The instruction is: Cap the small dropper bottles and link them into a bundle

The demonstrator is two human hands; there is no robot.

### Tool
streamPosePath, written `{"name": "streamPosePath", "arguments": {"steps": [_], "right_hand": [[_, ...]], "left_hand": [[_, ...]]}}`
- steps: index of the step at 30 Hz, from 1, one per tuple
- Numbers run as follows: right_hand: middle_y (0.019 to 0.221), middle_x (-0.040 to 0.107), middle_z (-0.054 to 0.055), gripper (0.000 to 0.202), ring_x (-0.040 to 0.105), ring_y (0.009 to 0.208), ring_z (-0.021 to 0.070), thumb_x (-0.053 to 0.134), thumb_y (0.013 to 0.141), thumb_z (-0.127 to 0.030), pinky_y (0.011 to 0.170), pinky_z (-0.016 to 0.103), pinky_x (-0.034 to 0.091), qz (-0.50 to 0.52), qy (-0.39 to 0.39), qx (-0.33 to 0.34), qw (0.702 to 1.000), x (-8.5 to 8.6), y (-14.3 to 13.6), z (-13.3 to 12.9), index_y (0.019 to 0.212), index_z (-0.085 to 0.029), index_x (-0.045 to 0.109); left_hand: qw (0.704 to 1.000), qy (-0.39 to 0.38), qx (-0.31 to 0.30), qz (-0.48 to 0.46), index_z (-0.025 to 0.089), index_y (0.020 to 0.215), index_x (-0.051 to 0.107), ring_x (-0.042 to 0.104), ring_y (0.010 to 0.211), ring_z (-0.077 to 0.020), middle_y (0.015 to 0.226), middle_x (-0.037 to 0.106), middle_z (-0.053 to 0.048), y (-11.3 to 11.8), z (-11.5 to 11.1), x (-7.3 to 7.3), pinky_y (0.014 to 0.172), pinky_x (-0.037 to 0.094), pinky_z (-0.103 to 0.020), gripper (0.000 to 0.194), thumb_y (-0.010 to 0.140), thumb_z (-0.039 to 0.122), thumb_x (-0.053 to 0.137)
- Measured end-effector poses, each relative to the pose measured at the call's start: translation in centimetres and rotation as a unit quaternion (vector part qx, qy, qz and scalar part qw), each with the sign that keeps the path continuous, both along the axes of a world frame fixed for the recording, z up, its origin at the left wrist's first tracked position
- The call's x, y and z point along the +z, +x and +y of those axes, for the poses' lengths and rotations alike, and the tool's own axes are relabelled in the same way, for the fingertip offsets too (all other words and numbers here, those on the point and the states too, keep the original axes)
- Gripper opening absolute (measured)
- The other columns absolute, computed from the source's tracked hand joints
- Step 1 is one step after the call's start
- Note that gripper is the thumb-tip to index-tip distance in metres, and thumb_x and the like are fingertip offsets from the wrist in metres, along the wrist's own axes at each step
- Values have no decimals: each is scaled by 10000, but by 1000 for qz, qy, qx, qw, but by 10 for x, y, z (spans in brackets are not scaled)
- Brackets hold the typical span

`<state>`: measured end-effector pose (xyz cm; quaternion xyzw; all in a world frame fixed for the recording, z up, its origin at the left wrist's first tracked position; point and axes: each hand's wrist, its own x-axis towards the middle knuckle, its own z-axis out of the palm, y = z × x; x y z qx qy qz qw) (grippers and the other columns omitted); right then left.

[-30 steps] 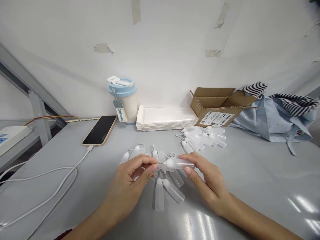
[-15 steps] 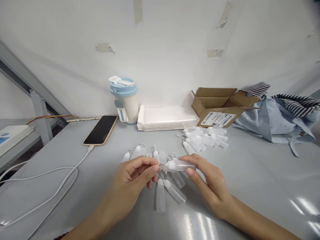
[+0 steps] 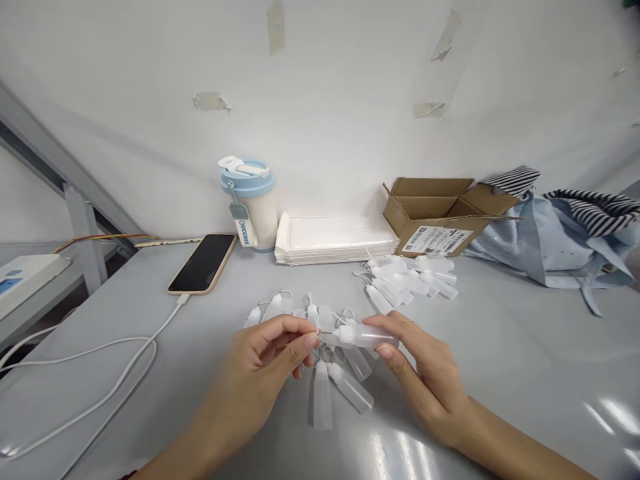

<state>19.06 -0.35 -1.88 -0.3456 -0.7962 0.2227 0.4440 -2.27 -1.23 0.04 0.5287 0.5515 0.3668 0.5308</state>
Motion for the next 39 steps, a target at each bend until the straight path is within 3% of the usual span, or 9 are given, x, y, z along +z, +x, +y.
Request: {"name": "streamPosePath", "arguments": {"steps": [20, 25, 31, 39], "right_hand": [[757, 567, 56, 208, 478, 650, 146, 415, 886, -110, 563, 274, 406, -22, 1, 29, 999, 4, -1, 0, 1042, -115, 553], [749, 558, 52, 207, 469, 642, 141, 425, 882, -104, 561, 269, 399, -30, 13, 35, 999, 5, 1, 0, 1041, -111, 556], [702, 528, 23, 208, 447, 586, 126, 429, 884, -107, 533, 255, 381, -45, 10, 36, 998, 5, 0, 1, 1051, -124, 552], [731, 548, 24, 255, 451, 579, 132, 430, 879, -87, 521, 253, 390, -42, 15, 44, 998, 1, -4, 0, 1100, -169, 526]], "left_hand": [[1000, 19, -2, 25, 246, 807, 658, 536, 604, -103, 634, 587, 42, 0, -1, 0, 580, 443, -187, 161, 833, 386, 584], [990, 108, -15, 91, 241, 787, 645, 547, 600, -105, 681, 613, 34, 3, -3, 4, 549, 435, -183, 131, 846, 320, 559], [959, 234, -29, 159, 231, 803, 639, 577, 613, -114, 677, 636, 37, 5, -3, -1, 573, 451, -194, 134, 856, 205, 519], [950, 247, -36, 189, 214, 776, 612, 575, 593, -110, 632, 603, 37, 8, -6, -5, 575, 439, -196, 165, 878, 208, 483]]}}
